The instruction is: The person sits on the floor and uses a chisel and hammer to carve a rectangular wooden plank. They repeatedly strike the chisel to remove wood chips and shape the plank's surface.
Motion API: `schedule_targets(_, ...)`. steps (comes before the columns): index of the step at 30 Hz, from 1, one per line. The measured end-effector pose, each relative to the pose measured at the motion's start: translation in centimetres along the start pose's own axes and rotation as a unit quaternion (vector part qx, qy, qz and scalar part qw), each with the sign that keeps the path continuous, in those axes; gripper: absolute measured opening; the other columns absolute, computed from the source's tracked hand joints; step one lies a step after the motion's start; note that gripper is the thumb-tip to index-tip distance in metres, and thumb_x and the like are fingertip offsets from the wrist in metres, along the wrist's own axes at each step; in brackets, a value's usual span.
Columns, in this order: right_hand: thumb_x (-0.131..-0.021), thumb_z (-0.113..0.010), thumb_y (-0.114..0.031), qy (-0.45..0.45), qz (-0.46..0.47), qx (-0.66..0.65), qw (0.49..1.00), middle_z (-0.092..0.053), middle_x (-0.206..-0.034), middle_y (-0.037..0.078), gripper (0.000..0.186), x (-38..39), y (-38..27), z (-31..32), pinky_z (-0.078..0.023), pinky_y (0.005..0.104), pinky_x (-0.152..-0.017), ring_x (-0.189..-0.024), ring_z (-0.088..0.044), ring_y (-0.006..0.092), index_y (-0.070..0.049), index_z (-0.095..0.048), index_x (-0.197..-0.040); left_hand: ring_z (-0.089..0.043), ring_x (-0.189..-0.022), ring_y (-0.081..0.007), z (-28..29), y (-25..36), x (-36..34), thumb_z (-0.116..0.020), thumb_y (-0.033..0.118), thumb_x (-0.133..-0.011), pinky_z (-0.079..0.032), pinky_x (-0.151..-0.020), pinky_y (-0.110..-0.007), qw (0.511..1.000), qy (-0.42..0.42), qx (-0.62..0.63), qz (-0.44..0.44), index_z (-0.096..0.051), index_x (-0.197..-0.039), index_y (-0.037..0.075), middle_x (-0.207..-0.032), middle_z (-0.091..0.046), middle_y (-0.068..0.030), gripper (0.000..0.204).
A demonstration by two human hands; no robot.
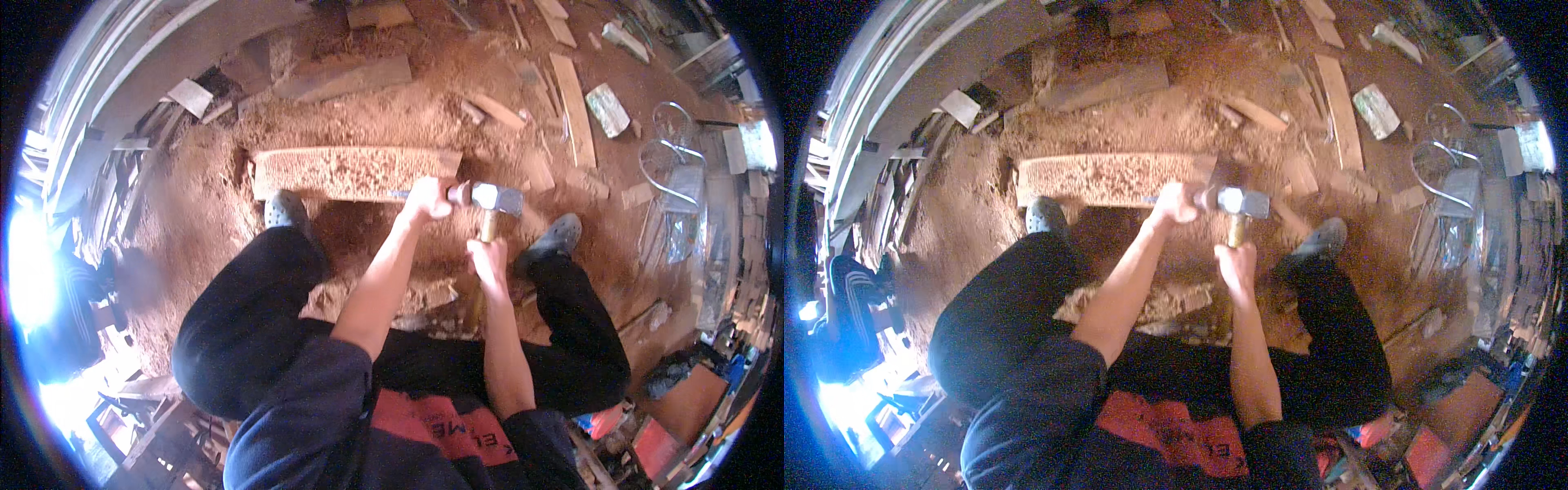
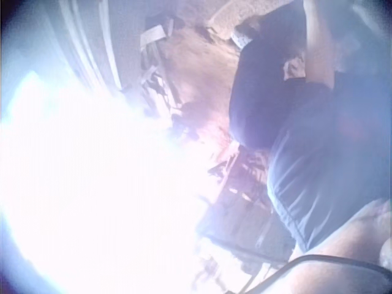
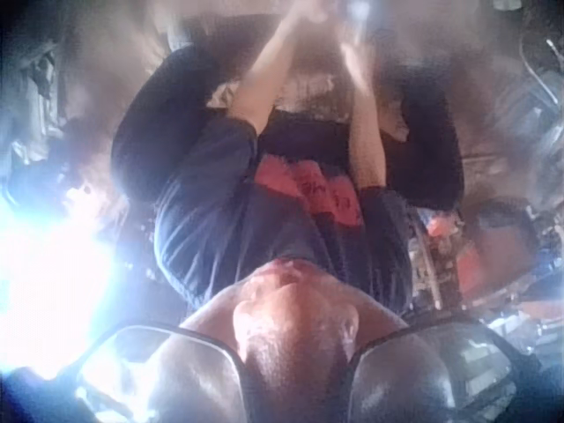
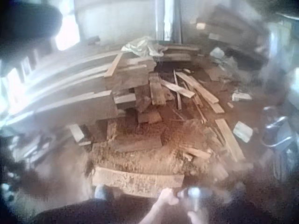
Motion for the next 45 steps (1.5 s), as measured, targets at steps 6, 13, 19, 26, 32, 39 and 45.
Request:
schedule_targets(6,-0.064,-0.062,-0.014,-0.036,-0.052,-0.015,0.998,-0.052,-0.047,0.008,0.018,-1.0,0.8,-1.9,-0.039,0.0329,-0.04,-0.041,-0.052,0.0157,0.002,-0.055,-0.058,-0.064,-0.073,-0.0158,4.1,-4.5,1.1,-0.063,0.011,-0.057,-0.051,-0.066,-0.03,0.968,0.103,0.229,0.017,-0.069,-0.083,0.01,-0.077,-0.068,-0.006,0.026)
schedule_targets(13,-0.067,-0.061,-0.017,-0.109,-0.13,0.114,0.979,-0.059,-0.055,0.014,0.019,-1.7,1.8,-6.8,-0.048,0.0362,-0.045,-0.047,-0.06,0.0237,0.002,-0.059,-0.066,-0.046,-0.047,-0.0152,23.7,-9.7,8.4,-0.048,-0.001,-0.04,-0.035,-0.043,-0.027,0.807,0.426,0.408,-0.012,-0.053,-0.061,0.005,-0.054,-0.051,-0.0041,0.023)
schedule_targets(19,-0.066,-0.058,-0.012,-0.098,-0.108,0.096,0.985,-0.053,-0.045,0.012,0.018,-2.2,3.3,-7.8,-0.041,0.0352,-0.033,-0.034,-0.053,0.0225,0.003,-0.053,-0.058,-0.049,-0.052,-0.0133,21.6,-3.3,5.4,-0.056,-0.001,-0.049,-0.039,-0.048,-0.029,0.921,0.361,0.123,-0.083,-0.056,-0.058,0.008,-0.058,-0.054,-0.0008,0.013)
schedule_targets(26,-0.067,-0.056,-0.012,-0.107,-0.114,0.071,0.985,-0.05,-0.044,0.01,0.021,-2.2,3.2,-7.9,-0.04,0.0353,-0.032,-0.034,-0.051,0.0204,0.002,-0.051,-0.053,-0.061,-0.073,-0.0341,3.9,1.1,1.4,-0.061,0.019,-0.045,-0.05,-0.065,-0.037,0.993,0.011,0.047,-0.109,-0.065,-0.084,0.01,-0.075,-0.063,-0.0139,0.04)
schedule_targets(32,-0.067,-0.055,-0.013,-0.115,-0.13,0.068,0.982,-0.05,-0.045,0.008,0.018,-1.8,2.7,-7.7,-0.039,0.0347,-0.033,-0.035,-0.049,0.0197,0.001,-0.053,-0.056,-0.061,-0.071,-0.0348,0.4,1.0,2.1,-0.064,0.019,-0.045,-0.05,-0.063,-0.04,0.994,-0.026,-0.001,-0.103,-0.064,-0.078,0.009,-0.073,-0.063,-0.0132,0.035)
schedule_targets(39,-0.067,-0.056,-0.012,-0.125,-0.152,0.063,0.978,-0.051,-0.046,0.008,0.016,-1.8,2.9,-7.8,-0.039,0.0341,-0.033,-0.036,-0.05,0.0189,0.001,-0.052,-0.057,-0.061,-0.071,-0.0346,0.5,0.3,1.7,-0.065,0.02,-0.045,-0.05,-0.063,-0.04,0.995,-0.008,0.002,-0.101,-0.064,-0.078,0.01,-0.073,-0.063,-0.0119,0.034)
schedule_targets(45,-0.066,-0.059,-0.01,-0.147,-0.158,-0.006,0.976,-0.05,-0.047,0.006,0.014,-1.7,3.7,-7.8,-0.038,0.033,-0.032,-0.035,-0.047,0.017,-0.001,-0.054,-0.057,-0.061,-0.069,-0.0345,0.3,0.9,1.5,-0.063,0.018,-0.046,-0.05,-0.062,-0.04,0.995,-0.025,-0.008,-0.098,-0.063,-0.077,0.011,-0.071,-0.063,-0.0114,0.031)
Point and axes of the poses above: each hand's wrist, its own x-axis away from the middle knuckle, its own z-axis out of the back of the hand, y = z × x, the point moved 10 cm from there along -x, towards the middle knuckle
